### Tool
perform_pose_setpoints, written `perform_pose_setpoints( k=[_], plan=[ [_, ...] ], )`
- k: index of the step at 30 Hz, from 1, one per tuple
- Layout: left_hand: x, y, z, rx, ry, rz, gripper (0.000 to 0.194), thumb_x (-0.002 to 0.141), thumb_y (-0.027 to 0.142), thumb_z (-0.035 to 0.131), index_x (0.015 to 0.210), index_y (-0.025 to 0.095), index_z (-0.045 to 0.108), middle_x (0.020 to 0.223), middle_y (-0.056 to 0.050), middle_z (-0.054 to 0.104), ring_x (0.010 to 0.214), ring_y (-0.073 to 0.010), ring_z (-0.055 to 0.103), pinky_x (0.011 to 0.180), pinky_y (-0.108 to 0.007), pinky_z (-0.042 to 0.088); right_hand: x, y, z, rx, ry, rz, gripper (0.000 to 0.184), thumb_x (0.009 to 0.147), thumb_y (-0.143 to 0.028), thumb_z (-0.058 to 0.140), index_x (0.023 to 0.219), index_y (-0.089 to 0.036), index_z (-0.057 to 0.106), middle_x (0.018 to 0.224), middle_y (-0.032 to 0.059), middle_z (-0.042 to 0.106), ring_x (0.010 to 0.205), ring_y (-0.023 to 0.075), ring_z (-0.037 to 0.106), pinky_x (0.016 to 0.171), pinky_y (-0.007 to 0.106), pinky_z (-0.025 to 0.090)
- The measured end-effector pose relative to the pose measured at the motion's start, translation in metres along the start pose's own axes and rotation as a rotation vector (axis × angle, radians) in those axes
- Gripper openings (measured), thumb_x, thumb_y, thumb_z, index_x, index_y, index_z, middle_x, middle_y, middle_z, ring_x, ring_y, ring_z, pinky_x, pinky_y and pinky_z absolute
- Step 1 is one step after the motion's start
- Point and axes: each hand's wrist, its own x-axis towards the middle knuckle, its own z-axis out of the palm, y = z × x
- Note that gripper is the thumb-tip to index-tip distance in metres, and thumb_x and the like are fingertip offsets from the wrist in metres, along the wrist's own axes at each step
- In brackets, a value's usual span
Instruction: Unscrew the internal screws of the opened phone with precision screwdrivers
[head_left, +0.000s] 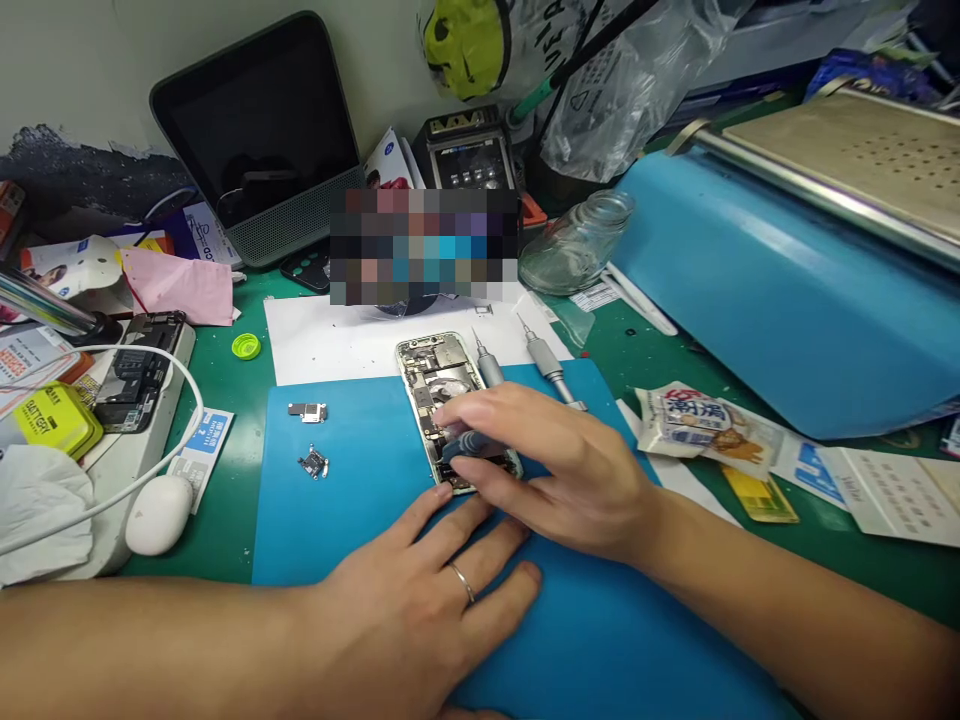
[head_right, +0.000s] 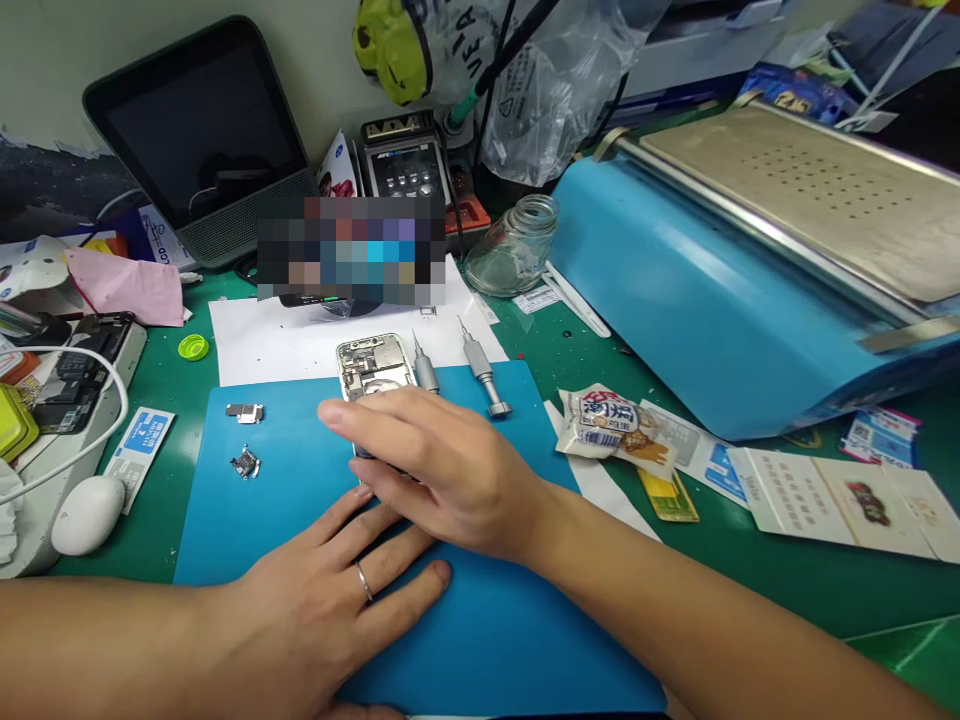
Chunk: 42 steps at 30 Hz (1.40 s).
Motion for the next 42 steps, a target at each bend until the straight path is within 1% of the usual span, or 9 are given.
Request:
perform_pose_setpoints(
  k=[3, 7, 12, 17, 20, 27, 33, 36, 42],
  plan=[
    [-0.0001, 0.0, 0.0006, 0.003, 0.001, 0.002, 0.073, 0.103, 0.063, 0.038, 0.152, 0.008, 0.039, 0.157, -0.017, 0.044, 0.149, -0.0365, 0.034, 0.128, -0.049, 0.0, -0.0006, -0.0005, 0.0001, -0.015, 0.003, 0.008, 0.064, 0.093, -0.005, 0.054, 0.153, -0.021, 0.038, 0.118, 0.0121, 0.072, 0.103, 0.0214, 0.071, 0.086, 0.036, 0.064],
    [0.0003, 0.0004, 0.001, 0.015, 0.009, -0.001, 0.073, 0.102, 0.063, 0.04, 0.152, 0.008, 0.04, 0.156, -0.018, 0.044, 0.147, -0.0365, 0.036, 0.128, -0.048, 0.0, -0.0006, -0.0014, 0.0012, -0.048, 0.004, -0.032, 0.066, 0.091, -0.007, 0.064, 0.151, -0.02, 0.04, 0.116, 0.013, 0.072, 0.105, 0.0227, 0.07, 0.086, 0.037, 0.063],
    [0.0007, -0.0003, -0.0002, 0.04, -0.003, 0.007, 0.075, 0.103, 0.064, 0.04, 0.153, 0.008, 0.038, 0.151, -0.016, 0.049, 0.146, -0.0358, 0.037, 0.128, -0.048, -0.002, -0.0016, -0.0044, 0.0036, -0.06, 0.025, 0.003, 0.067, 0.089, -0.001, 0.057, 0.151, -0.017, 0.039, 0.113, 0.0128, 0.072, 0.095, 0.0209, 0.071, 0.081, 0.036, 0.064],
    [0.0008, -0.0011, -0.0013, 0.056, -0.003, 0.005, 0.075, 0.102, 0.064, 0.041, 0.152, 0.008, 0.04, 0.152, -0.016, 0.048, 0.145, -0.0355, 0.038, 0.128, -0.047, 0.001, -0.0031, -0.0032, 0.0054, -0.069, 0.018, -0.046, 0.064, 0.088, -0.003, 0.066, 0.147, -0.015, 0.042, 0.113, 0.0139, 0.072, 0.101, 0.0228, 0.07, 0.083, 0.037, 0.063],
    [0.001, -0.0007, -0.0008, 0.046, -0.008, 0.004, 0.075, 0.103, 0.064, 0.04, 0.153, 0.009, 0.039, 0.151, -0.015, 0.048, 0.144, -0.0349, 0.038, 0.128, -0.047, 0.003, -0.0025, -0.0043, 0.0048, -0.074, 0.015, -0.047, 0.059, 0.089, -0.001, 0.061, 0.144, -0.013, 0.044, 0.111, 0.0132, 0.072, 0.1, 0.0218, 0.07, 0.083, 0.035, 0.062],
    [0.0021, -0.0005, 0.0002, 0.054, 0.003, 0.007, 0.075, 0.103, 0.065, 0.04, 0.151, 0.008, 0.041, 0.148, -0.016, 0.051, 0.14, -0.0343, 0.044, 0.128, -0.046, 0.001, -0.0032, -0.0051, 0.0031, -0.088, -0.012, -0.068, 0.055, 0.088, -0.005, 0.068, 0.138, -0.015, 0.048, 0.108, 0.0111, 0.072, 0.095, 0.0206, 0.07, 0.08, 0.035, 0.062],
    [0.001, -0.0003, 0.0007, 0.038, 0.007, 0.007, 0.074, 0.102, 0.064, 0.041, 0.151, 0.008, 0.041, 0.149, -0.016, 0.051, 0.145, -0.0358, 0.038, 0.128, -0.048, 0.0, -0.0022, -0.0054, 0.0044, -0.072, 0.011, -0.044, 0.056, 0.094, -0.005, 0.055, 0.148, -0.015, 0.041, 0.112, 0.0119, 0.072, 0.1, 0.0205, 0.07, 0.082, 0.036, 0.063],
    [0.0007, -0.0004, 0.0007, 0.05, 0.011, 0.006, 0.075, 0.102, 0.064, 0.042, 0.151, 0.008, 0.041, 0.15, -0.017, 0.049, 0.146, -0.0358, 0.036, 0.128, -0.047, 0.0, -0.0019, -0.0042, 0.0044, -0.07, 0.011, -0.053, 0.059, 0.095, -0.009, 0.057, 0.151, -0.017, 0.039, 0.112, 0.0119, 0.073, 0.099, 0.0212, 0.071, 0.081, 0.036, 0.064],
    [0.0006, 0.0, -0.0016, 0.04, -0.002, 0.011, 0.075, 0.102, 0.064, 0.042, 0.152, 0.008, 0.04, 0.154, -0.017, 0.047, 0.147, -0.0363, 0.036, 0.128, -0.049, 0.006, -0.0011, -0.0032, 0.0037, -0.071, 0.013, -0.039, 0.061, 0.093, -0.005, 0.059, 0.15, -0.015, 0.04, 0.113, 0.0131, 0.074, 0.098, 0.0211, 0.071, 0.08, 0.034, 0.063]
  ],
)
